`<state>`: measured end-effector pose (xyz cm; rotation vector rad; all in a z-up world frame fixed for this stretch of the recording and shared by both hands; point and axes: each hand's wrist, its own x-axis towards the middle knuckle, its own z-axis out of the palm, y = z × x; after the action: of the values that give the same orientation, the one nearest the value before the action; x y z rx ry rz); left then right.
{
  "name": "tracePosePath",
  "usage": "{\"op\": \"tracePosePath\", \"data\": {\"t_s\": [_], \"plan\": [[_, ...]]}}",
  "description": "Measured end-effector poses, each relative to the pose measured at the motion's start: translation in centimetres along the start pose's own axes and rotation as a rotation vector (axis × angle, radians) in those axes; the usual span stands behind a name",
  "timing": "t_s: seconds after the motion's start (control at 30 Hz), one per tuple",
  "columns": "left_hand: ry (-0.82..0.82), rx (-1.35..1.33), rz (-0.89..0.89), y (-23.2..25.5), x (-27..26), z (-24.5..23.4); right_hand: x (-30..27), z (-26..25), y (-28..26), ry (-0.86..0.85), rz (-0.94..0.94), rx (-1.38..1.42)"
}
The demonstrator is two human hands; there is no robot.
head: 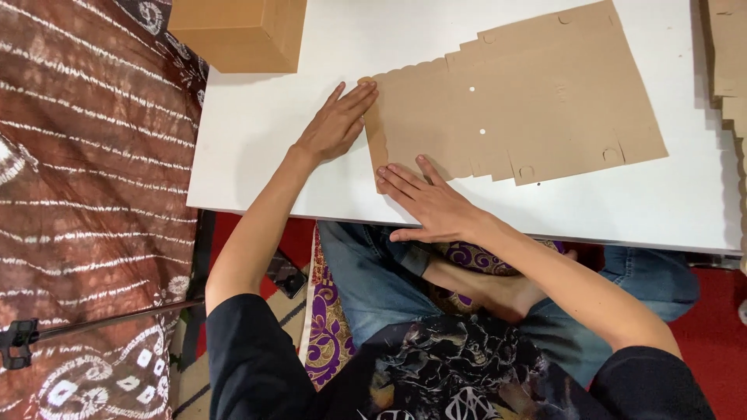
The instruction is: Folding a cardboard cutout along pre-scored lines to assemble a box.
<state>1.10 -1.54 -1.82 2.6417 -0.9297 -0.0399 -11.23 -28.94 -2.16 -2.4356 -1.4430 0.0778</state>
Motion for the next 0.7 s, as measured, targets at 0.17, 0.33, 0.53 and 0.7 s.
{"op": "tracePosePath", "data": {"t_s": [0.17, 0.33, 0.53, 0.7], "plan": [[0.082, -0.229, -0.05, 0.2, 0.7, -0.6, 0.9, -1.1, 0.2, -0.045, 0.023, 0.02], [0.088, -0.298, -0.07, 0.3, 1.3, -1.4, 4.8, -2.1, 2.8, -0.087, 0.029, 0.013], [0.006, -0.518, -0.217, 2.0, 1.1, -3.0, 9.9, -3.5, 6.7, -0.167, 0.067, 0.025], [0.013, -0.481, -0.166, 1.1, 1.2, -2.0, 10.9, -3.4, 8.0, -0.12, 0.027, 0.028]]}}
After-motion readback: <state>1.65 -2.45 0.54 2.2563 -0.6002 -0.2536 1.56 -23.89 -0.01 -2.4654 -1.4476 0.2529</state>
